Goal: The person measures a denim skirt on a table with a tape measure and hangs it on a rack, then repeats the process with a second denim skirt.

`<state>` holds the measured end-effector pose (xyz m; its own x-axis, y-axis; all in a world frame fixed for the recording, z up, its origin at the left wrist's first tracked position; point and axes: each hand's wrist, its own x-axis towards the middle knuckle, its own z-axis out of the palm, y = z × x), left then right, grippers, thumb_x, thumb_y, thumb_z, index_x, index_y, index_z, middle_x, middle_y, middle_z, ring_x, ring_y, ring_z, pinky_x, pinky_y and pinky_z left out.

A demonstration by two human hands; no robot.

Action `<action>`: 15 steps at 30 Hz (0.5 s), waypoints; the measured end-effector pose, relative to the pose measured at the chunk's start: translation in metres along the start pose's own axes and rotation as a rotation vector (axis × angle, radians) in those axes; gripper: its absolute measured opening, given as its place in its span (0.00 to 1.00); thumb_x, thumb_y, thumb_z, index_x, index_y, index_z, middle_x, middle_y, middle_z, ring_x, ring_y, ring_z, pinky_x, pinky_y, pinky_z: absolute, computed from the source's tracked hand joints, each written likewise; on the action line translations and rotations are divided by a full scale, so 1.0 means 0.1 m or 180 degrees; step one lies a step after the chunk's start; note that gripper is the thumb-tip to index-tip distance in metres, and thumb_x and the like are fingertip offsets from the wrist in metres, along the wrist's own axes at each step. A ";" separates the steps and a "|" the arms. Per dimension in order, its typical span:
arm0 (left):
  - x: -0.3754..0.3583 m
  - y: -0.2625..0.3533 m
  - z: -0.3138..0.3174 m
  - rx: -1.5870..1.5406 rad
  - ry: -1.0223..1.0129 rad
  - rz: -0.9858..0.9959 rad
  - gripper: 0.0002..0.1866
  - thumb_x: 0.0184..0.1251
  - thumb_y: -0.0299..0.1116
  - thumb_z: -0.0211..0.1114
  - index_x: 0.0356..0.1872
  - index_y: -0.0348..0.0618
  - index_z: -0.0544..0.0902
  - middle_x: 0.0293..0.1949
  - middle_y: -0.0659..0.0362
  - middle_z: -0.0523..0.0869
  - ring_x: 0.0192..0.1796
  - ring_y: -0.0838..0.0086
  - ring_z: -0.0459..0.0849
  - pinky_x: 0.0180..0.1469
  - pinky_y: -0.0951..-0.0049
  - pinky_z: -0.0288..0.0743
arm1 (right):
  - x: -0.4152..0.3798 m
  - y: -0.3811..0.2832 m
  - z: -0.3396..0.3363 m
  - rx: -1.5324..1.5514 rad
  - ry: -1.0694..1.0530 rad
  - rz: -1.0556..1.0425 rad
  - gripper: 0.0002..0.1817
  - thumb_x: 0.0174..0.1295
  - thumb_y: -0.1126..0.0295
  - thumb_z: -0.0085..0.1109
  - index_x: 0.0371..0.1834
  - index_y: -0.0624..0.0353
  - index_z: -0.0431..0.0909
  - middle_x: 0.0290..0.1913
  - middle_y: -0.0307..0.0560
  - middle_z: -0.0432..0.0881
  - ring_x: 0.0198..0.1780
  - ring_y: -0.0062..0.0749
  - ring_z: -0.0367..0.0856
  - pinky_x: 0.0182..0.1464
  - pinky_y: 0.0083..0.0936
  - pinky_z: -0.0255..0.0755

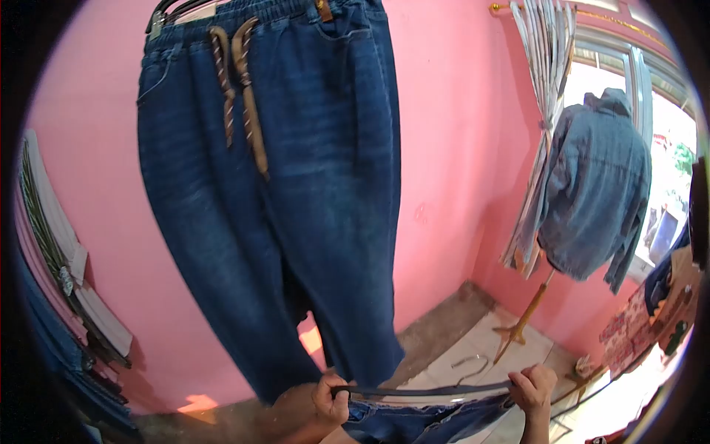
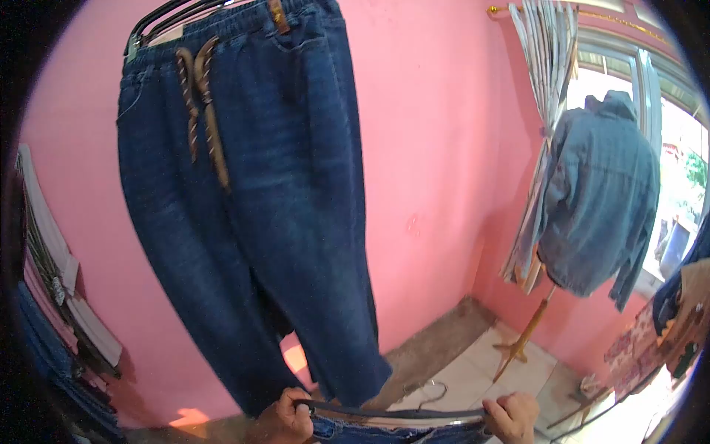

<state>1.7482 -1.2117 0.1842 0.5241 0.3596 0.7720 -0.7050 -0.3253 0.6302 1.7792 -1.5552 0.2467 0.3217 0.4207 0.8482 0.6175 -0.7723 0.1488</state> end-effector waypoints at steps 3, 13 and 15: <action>0.29 -0.33 0.49 -0.0307 -0.0248 -0.0114 0.13 0.60 0.37 0.58 0.26 0.38 0.70 0.18 0.62 0.71 0.18 0.81 0.67 0.20 0.81 0.60 | -0.01 0.57 0.25 0.0078 0.0069 0.0218 0.11 0.27 0.74 0.63 0.20 0.54 0.75 0.15 0.40 0.68 0.16 0.31 0.68 0.18 0.26 0.58; 1.06 -1.08 1.40 -0.0457 -0.0542 -0.0269 0.13 0.61 0.37 0.58 0.26 0.38 0.70 0.18 0.63 0.70 0.19 0.83 0.65 0.21 0.81 0.59 | 0.30 1.48 0.66 0.0865 -0.0244 0.0607 0.14 0.42 0.84 0.57 0.36 0.63 0.76 0.27 0.53 0.73 0.28 0.47 0.73 0.29 0.30 0.68; 1.11 -1.20 1.46 -0.0421 -0.0331 -0.0107 0.13 0.61 0.38 0.58 0.26 0.38 0.70 0.19 0.62 0.71 0.19 0.83 0.66 0.22 0.82 0.59 | 0.33 1.68 0.85 0.1022 -0.0101 0.0597 0.15 0.43 0.87 0.54 0.36 0.64 0.76 0.27 0.54 0.73 0.29 0.46 0.74 0.30 0.30 0.68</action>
<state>1.9604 -1.2606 0.2068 0.5902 0.2737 0.7594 -0.7394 -0.1941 0.6446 1.9545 -1.6302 0.2565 0.4696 0.3044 0.8287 0.7378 -0.6508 -0.1791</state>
